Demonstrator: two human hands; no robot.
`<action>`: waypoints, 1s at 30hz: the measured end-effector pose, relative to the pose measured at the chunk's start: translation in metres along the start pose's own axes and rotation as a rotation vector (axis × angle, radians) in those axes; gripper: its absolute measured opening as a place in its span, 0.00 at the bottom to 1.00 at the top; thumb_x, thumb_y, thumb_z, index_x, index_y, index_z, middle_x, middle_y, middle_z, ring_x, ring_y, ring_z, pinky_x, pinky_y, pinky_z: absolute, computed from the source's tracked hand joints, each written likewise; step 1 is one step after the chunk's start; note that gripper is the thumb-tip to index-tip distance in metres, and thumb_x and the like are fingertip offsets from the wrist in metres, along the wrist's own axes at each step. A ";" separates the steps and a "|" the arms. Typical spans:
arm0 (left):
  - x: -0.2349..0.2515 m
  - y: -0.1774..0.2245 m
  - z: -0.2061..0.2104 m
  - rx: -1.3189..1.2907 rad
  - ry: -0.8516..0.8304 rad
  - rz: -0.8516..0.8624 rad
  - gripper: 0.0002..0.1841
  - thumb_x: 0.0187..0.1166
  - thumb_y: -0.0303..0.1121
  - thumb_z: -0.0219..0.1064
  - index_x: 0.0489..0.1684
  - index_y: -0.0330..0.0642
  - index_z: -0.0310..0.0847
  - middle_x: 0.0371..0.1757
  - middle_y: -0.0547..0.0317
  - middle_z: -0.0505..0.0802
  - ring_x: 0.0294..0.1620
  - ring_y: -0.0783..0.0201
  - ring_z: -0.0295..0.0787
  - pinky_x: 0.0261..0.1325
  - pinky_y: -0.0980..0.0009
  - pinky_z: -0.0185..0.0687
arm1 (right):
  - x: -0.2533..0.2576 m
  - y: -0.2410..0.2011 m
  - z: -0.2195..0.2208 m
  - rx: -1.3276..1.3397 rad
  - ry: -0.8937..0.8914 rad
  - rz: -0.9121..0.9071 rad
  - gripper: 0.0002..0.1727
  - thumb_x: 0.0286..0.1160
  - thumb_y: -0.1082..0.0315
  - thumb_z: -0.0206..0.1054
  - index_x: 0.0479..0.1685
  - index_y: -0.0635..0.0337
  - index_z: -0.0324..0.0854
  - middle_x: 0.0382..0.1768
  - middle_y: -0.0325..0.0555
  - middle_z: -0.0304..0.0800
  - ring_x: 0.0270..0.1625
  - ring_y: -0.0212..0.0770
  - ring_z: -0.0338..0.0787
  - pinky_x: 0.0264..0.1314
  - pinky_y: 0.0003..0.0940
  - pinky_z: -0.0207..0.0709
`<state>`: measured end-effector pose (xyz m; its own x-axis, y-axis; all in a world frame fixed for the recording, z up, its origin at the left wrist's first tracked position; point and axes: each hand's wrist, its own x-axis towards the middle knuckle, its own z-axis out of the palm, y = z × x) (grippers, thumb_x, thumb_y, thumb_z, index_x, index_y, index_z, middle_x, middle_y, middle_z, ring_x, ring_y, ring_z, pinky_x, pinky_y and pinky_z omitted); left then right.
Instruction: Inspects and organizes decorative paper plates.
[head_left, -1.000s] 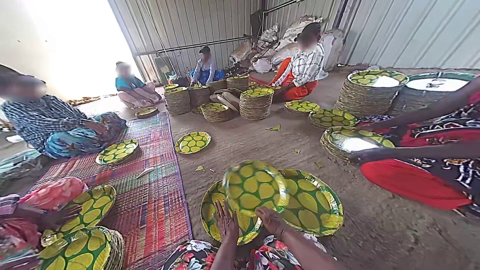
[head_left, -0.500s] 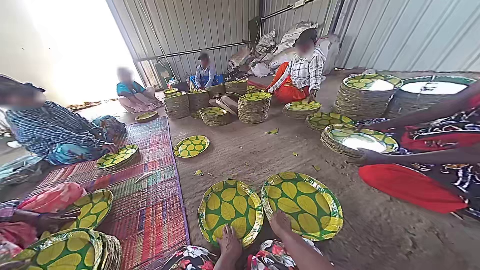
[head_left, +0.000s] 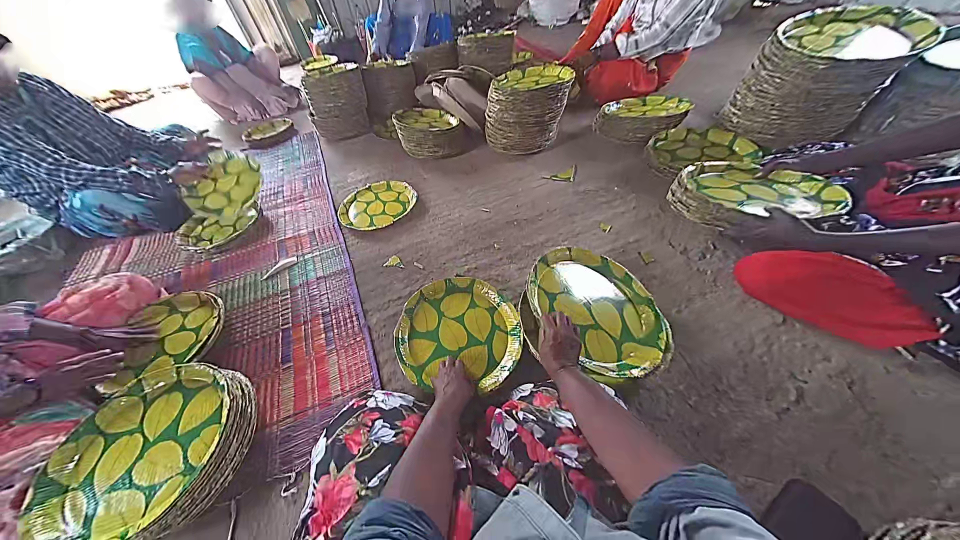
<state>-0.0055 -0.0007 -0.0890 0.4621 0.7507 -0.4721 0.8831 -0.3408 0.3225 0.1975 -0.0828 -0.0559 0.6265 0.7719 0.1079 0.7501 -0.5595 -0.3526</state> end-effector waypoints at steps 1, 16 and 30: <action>0.000 -0.001 -0.001 -0.050 0.033 -0.013 0.29 0.89 0.45 0.58 0.86 0.40 0.68 0.90 0.41 0.69 0.92 0.41 0.59 0.86 0.31 0.55 | -0.002 0.001 0.000 0.037 0.062 -0.069 0.20 0.86 0.75 0.53 0.70 0.71 0.83 0.71 0.70 0.83 0.79 0.67 0.79 0.79 0.63 0.69; 0.012 -0.035 -0.004 -1.453 0.519 -0.660 0.42 0.85 0.38 0.67 0.91 0.27 0.44 0.85 0.23 0.66 0.87 0.36 0.65 0.85 0.44 0.66 | -0.014 -0.013 0.024 -0.081 -0.675 -0.476 0.19 0.82 0.74 0.58 0.66 0.64 0.87 0.72 0.63 0.85 0.79 0.62 0.79 0.85 0.61 0.62; -0.017 -0.036 -0.069 -2.026 0.944 -0.688 0.34 0.95 0.52 0.47 0.85 0.28 0.61 0.82 0.30 0.74 0.81 0.40 0.71 0.80 0.44 0.68 | -0.003 0.007 -0.001 0.193 -0.225 0.072 0.20 0.88 0.74 0.55 0.74 0.71 0.78 0.74 0.71 0.80 0.80 0.66 0.77 0.84 0.59 0.66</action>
<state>-0.0506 0.0377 -0.0353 -0.4318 0.6274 -0.6480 -0.6128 0.3231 0.7212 0.2004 -0.0895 -0.0578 0.5980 0.7918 -0.1244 0.6378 -0.5641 -0.5244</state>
